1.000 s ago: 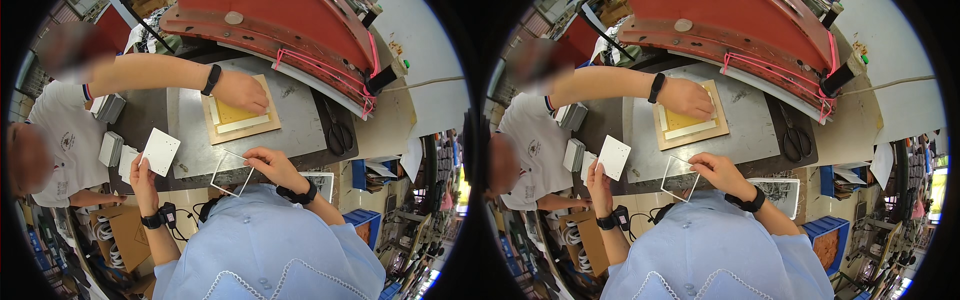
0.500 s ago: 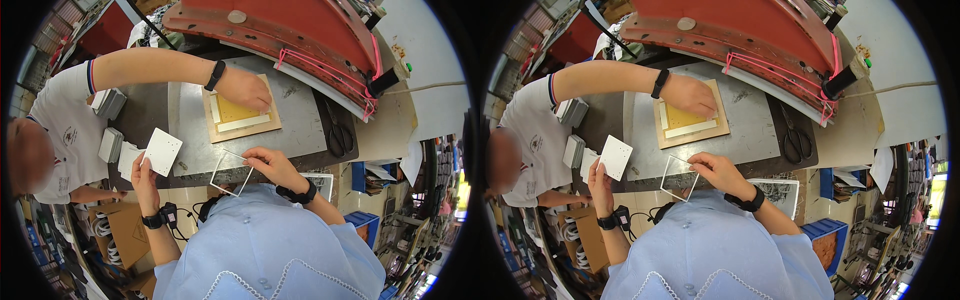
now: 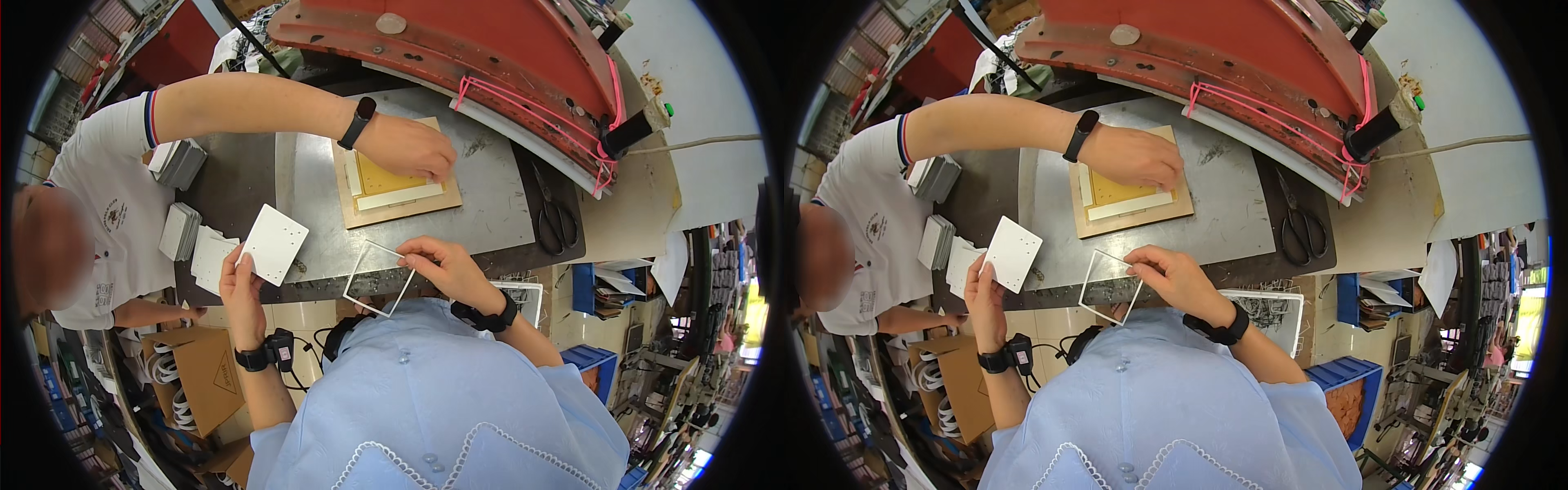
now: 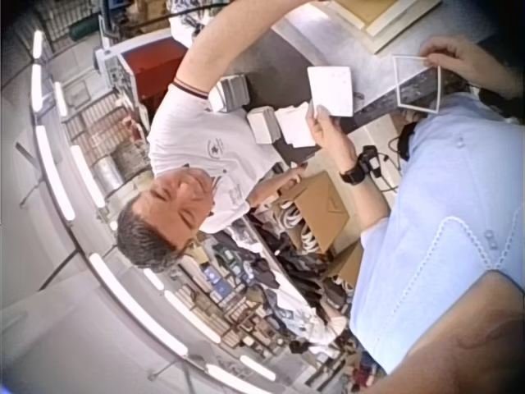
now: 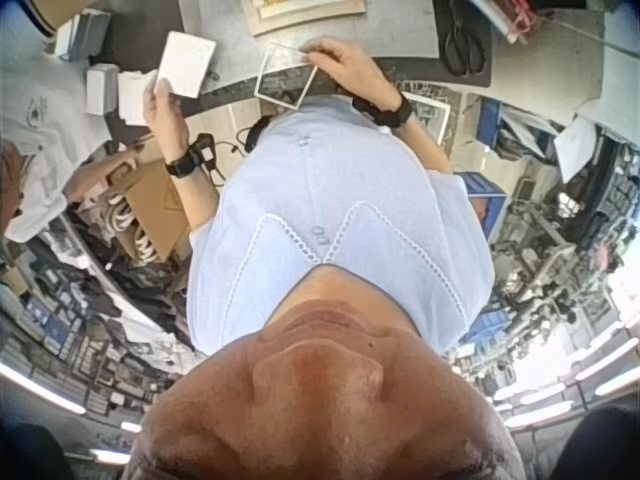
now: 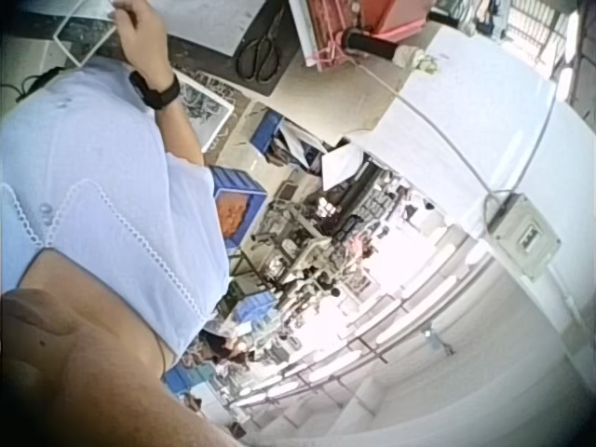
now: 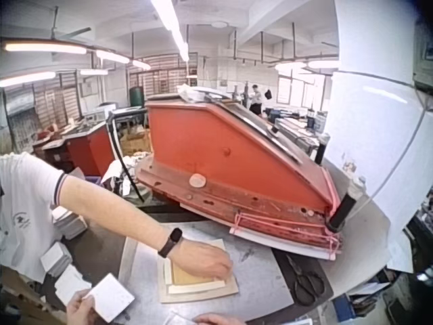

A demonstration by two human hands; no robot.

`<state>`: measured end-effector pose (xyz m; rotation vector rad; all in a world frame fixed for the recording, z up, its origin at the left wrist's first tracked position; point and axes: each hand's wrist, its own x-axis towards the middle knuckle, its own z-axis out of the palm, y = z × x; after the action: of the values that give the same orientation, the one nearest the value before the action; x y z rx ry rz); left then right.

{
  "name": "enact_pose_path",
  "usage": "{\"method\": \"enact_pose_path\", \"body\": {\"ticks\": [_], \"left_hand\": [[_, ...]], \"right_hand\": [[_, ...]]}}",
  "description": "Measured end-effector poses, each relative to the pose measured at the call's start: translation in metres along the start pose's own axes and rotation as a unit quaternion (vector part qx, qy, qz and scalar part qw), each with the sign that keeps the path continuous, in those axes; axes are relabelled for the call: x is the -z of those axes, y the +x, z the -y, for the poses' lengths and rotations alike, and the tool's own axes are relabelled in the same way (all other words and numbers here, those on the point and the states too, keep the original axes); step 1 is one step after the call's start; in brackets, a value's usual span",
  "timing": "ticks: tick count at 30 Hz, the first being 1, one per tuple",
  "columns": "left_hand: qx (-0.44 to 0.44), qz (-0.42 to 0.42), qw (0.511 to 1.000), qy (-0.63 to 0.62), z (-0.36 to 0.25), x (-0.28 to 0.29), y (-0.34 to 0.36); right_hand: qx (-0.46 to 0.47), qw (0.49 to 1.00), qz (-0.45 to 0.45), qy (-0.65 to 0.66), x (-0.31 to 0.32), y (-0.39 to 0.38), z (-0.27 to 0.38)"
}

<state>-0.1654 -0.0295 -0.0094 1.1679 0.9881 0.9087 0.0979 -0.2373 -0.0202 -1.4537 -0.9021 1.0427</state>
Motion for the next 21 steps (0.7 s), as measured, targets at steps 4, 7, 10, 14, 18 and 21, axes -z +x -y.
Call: {"method": "enact_pose_path", "body": {"ticks": [4, 7, 10, 14, 18, 21], "left_hand": [[-0.001, 0.019, 1.000, 0.004, -0.001, -0.007, -0.002], [0.000, 0.026, 1.000, 0.009, -0.003, -0.014, -0.004], [0.013, 0.041, 0.999, 0.007, 0.002, -0.009, -0.001], [0.016, 0.041, 0.999, 0.017, -0.001, -0.014, -0.001], [0.011, 0.030, 0.999, 0.022, -0.004, -0.023, -0.003], [0.007, 0.028, 0.999, 0.021, -0.004, -0.023, -0.003]], "right_hand": [[-0.006, 1.000, 0.000, -0.006, 0.000, 0.000, 0.004], [-0.014, 1.000, 0.005, -0.006, 0.001, 0.000, 0.004], [-0.020, 1.000, 0.014, -0.011, 0.002, 0.001, 0.003], [-0.024, 1.000, 0.014, -0.006, 0.003, 0.001, 0.003], [-0.026, 1.000, 0.013, 0.007, 0.002, 0.002, 0.003], [-0.031, 0.999, 0.013, 0.028, 0.003, 0.001, 0.004]]}}
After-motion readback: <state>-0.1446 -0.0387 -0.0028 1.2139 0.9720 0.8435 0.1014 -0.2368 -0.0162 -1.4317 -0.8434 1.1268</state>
